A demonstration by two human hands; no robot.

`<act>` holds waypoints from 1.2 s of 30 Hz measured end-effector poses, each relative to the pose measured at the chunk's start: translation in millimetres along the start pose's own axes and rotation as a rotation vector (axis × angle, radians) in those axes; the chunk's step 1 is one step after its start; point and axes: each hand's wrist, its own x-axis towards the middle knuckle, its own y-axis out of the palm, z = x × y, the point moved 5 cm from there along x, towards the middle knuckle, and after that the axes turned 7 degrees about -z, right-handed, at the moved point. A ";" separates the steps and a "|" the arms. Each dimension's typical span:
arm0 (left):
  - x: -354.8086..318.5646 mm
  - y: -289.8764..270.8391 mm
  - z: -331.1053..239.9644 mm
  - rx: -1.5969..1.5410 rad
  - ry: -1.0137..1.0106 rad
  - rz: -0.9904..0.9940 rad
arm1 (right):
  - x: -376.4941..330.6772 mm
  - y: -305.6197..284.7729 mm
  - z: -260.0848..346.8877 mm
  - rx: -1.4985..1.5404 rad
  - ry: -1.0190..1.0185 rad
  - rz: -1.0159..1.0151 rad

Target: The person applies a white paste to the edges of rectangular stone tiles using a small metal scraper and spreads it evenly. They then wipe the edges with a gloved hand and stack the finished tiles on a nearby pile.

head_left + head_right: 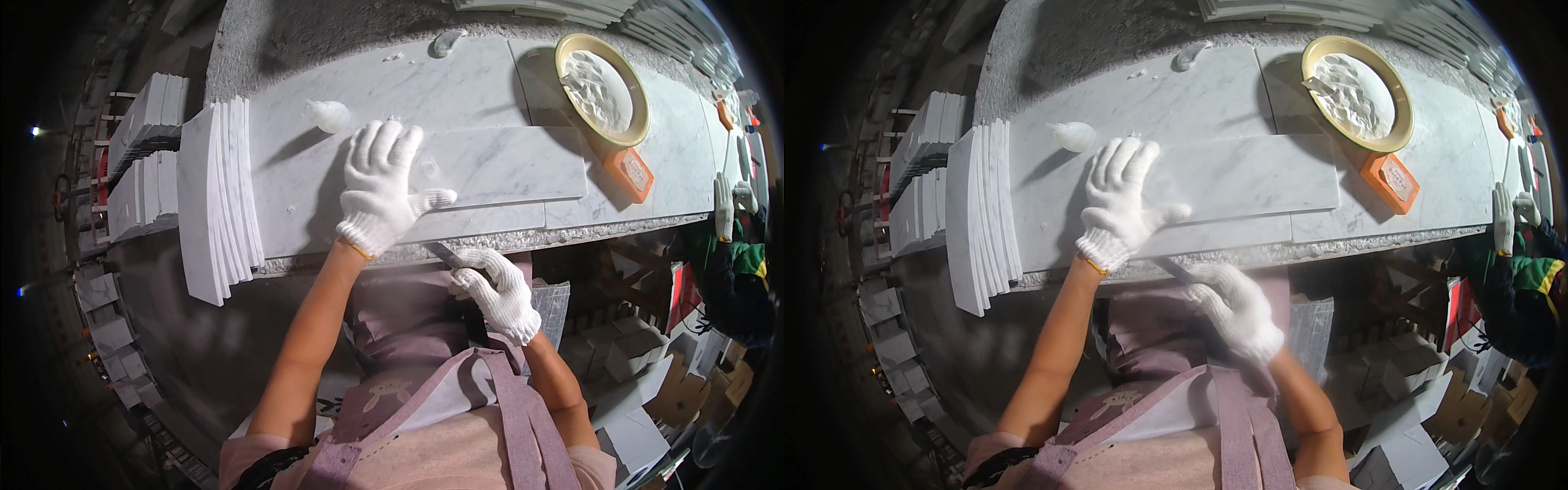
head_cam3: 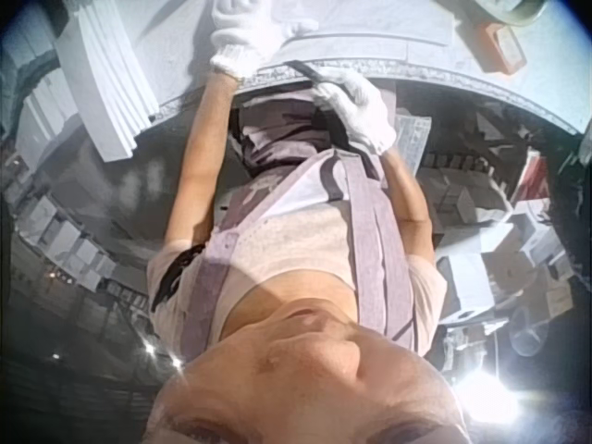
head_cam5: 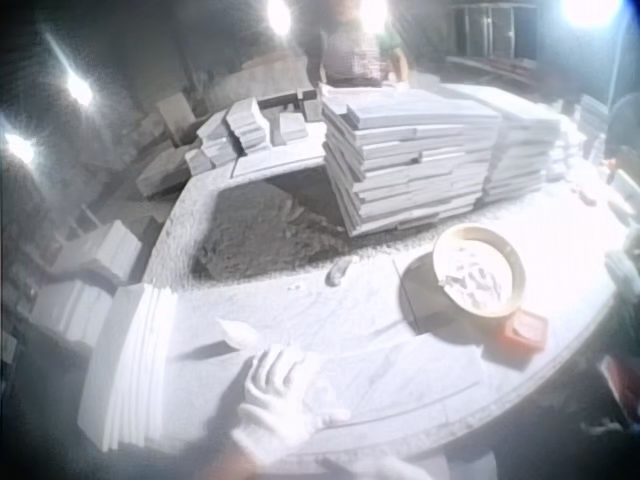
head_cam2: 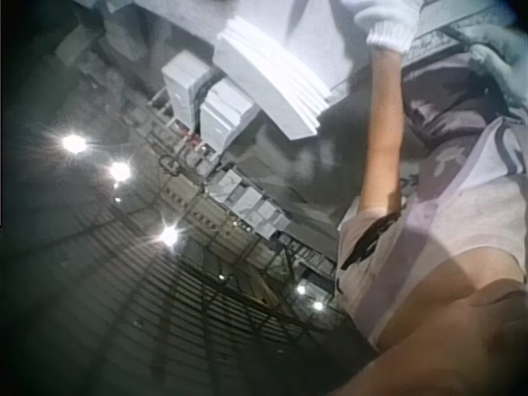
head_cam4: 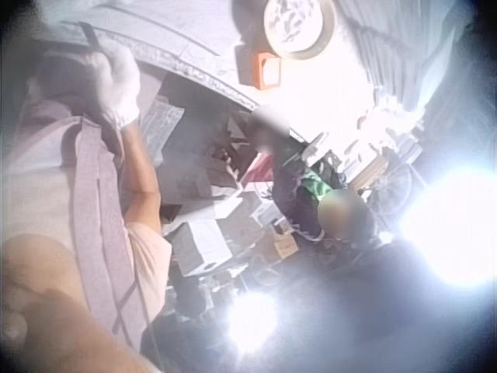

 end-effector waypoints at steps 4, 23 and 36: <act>11.9 7.7 0.9 -0.052 -0.028 -0.006 | -1.1 -0.1 1.8 0.049 -0.020 -0.009; -4.7 -4.6 -8.7 -0.193 0.252 0.089 | -1.2 -17.8 8.0 0.050 -0.042 -0.104; -26.8 21.8 -80.0 -0.090 0.426 0.257 | -12.8 -37.0 21.1 0.001 -0.362 -0.167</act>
